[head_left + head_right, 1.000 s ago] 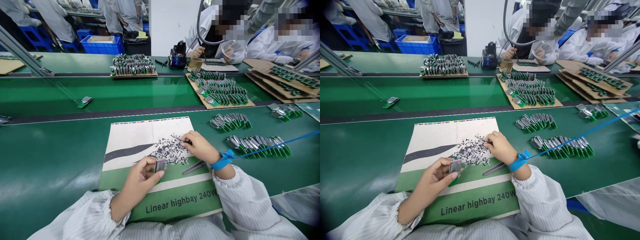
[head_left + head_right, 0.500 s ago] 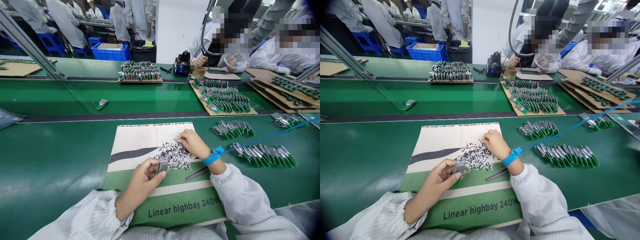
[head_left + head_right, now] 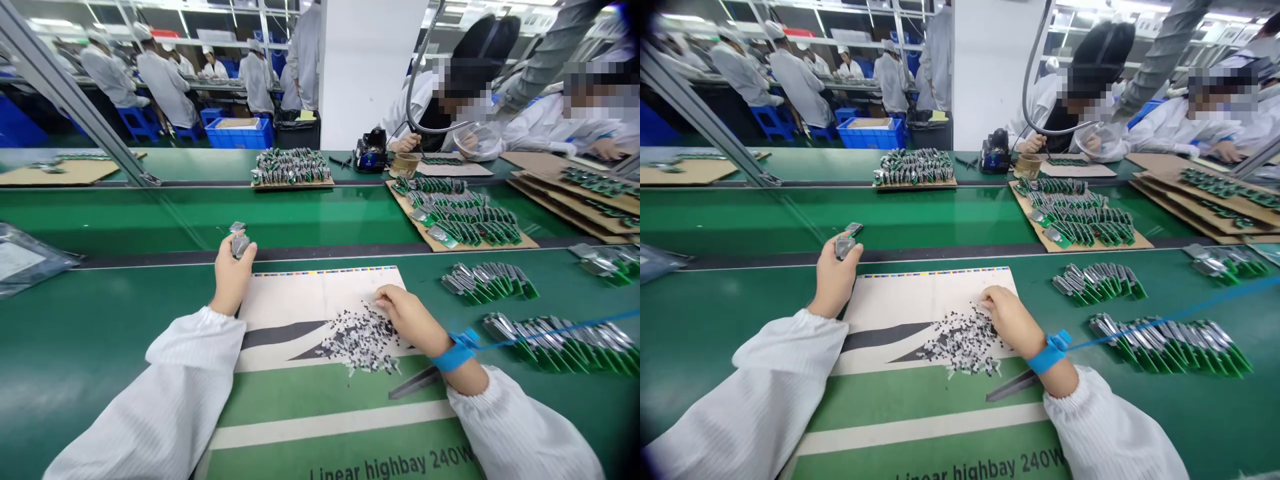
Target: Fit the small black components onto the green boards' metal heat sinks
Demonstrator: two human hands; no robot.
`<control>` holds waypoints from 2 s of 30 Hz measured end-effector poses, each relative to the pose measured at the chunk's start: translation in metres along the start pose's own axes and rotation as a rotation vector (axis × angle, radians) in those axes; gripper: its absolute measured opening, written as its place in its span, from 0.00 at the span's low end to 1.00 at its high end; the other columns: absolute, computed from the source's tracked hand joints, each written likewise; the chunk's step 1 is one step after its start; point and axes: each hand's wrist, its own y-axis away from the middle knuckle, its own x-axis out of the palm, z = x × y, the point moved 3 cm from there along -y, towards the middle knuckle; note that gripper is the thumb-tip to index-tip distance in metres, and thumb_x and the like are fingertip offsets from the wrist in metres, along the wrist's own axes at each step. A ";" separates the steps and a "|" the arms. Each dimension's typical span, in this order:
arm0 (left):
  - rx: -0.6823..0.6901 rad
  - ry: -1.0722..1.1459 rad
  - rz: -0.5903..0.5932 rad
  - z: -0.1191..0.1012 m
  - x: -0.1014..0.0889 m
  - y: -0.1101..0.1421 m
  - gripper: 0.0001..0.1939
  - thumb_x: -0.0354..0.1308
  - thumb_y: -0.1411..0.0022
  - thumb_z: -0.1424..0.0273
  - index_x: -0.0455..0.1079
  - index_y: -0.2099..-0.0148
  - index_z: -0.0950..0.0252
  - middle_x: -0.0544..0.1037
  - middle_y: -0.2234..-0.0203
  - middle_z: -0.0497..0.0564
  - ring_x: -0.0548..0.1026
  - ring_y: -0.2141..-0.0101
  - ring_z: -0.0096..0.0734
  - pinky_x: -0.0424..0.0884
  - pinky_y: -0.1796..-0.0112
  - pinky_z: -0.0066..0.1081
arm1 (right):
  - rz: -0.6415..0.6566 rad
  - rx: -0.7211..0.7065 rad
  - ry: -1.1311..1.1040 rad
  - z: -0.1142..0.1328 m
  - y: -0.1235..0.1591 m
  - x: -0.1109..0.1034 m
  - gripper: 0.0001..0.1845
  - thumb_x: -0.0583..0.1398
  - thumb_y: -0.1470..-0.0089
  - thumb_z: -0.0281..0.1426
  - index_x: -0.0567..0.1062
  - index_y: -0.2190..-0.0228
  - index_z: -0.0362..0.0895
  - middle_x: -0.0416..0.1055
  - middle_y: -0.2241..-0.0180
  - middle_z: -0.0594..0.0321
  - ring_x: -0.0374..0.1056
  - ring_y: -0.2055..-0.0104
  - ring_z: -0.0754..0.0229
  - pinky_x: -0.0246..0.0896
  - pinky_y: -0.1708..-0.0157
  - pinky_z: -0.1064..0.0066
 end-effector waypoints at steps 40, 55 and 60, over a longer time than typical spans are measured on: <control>-0.641 0.682 0.515 -0.083 0.000 0.205 0.17 0.71 0.55 0.68 0.66 0.67 0.63 0.74 0.69 0.47 0.71 0.68 0.29 0.67 0.65 0.29 | -0.281 -0.172 -0.625 0.094 0.057 -0.026 0.09 0.56 0.42 0.23 0.66 0.63 0.49 0.69 0.66 0.62 0.69 0.62 0.58 0.68 0.65 0.66; -0.409 0.441 0.582 -0.094 -0.012 0.205 0.13 0.69 0.55 0.69 0.68 0.70 0.61 0.76 0.69 0.48 0.72 0.71 0.32 0.69 0.71 0.30 | -0.355 -0.382 -0.256 0.123 0.060 -0.009 0.14 0.54 0.44 0.18 0.63 0.63 0.51 0.75 0.67 0.61 0.73 0.58 0.56 0.74 0.65 0.62; -0.315 0.442 0.553 -0.096 -0.013 0.205 0.12 0.70 0.55 0.71 0.68 0.71 0.60 0.76 0.69 0.47 0.73 0.67 0.34 0.69 0.65 0.31 | -0.343 -0.418 -0.258 0.123 0.062 -0.010 0.15 0.54 0.45 0.17 0.63 0.65 0.50 0.75 0.68 0.60 0.74 0.60 0.56 0.73 0.63 0.59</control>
